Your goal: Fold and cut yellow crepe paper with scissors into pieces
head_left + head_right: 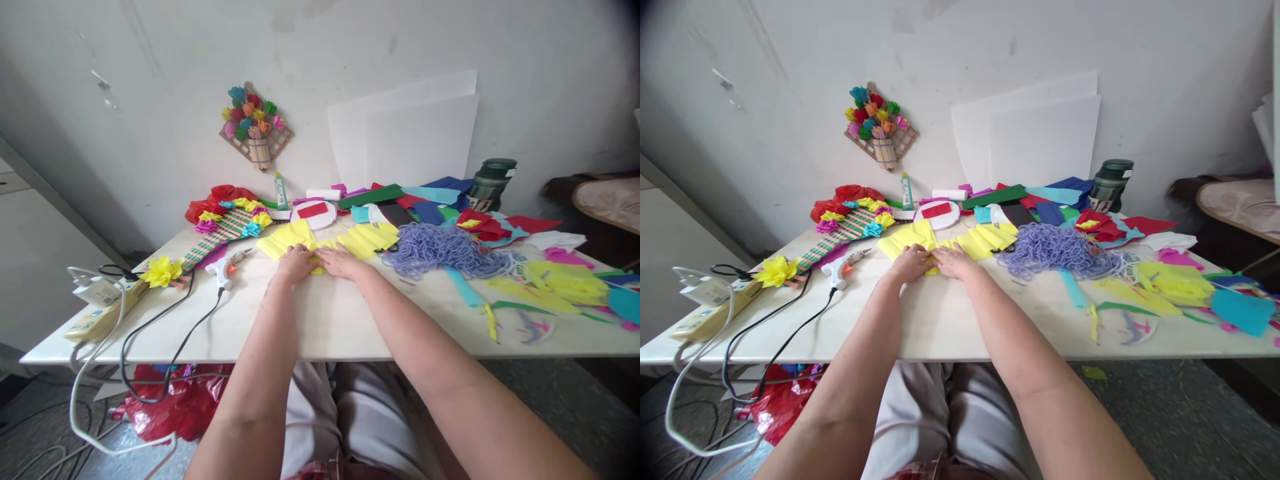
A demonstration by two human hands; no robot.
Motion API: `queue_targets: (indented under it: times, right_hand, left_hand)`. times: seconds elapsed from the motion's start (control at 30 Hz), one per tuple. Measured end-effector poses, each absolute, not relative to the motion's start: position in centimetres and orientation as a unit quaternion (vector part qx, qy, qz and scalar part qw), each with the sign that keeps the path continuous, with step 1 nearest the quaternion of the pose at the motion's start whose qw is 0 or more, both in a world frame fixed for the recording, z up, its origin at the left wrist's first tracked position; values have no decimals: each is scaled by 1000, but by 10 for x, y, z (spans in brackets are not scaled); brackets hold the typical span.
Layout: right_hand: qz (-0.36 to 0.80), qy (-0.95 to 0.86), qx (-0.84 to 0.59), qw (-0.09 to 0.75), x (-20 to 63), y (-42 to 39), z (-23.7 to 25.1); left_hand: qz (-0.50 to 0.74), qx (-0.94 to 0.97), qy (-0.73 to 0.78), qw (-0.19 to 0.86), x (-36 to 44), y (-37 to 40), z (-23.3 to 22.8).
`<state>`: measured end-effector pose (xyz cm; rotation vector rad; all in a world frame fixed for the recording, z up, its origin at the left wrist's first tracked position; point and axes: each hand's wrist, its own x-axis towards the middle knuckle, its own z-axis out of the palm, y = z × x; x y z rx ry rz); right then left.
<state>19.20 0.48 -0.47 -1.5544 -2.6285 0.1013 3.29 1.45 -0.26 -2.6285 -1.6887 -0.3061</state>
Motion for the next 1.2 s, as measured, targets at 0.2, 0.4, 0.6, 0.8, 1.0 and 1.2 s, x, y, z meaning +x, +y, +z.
queue_targets:
  times: [0.2, 0.4, 0.6, 0.8, 1.0, 1.2]
  right_hand:
    - [69, -818, -571, 13, 202, 9, -11]
    - [6, -784, -619, 46, 210, 10, -7]
    - [-33, -846, -523, 100, 197, 4, -3]
    - [44, -837, -544, 37, 188, 2, -6]
    - [89, -831, -550, -1, 192, 3, -4]
    - [101, -831, -547, -15, 194, 5, -7]
  left_hand:
    - [-94, -834, -543, -2, 32, 18, -5]
    - [-96, -830, -550, -14, 32, 17, -4]
    - [-103, -832, -545, -11, 32, 17, -4]
    - [-112, -830, -546, -13, 32, 17, -6]
    - [-132, -813, -567, -30, 32, 19, -7]
    - [-124, -814, -567, -36, 33, 18, -4]
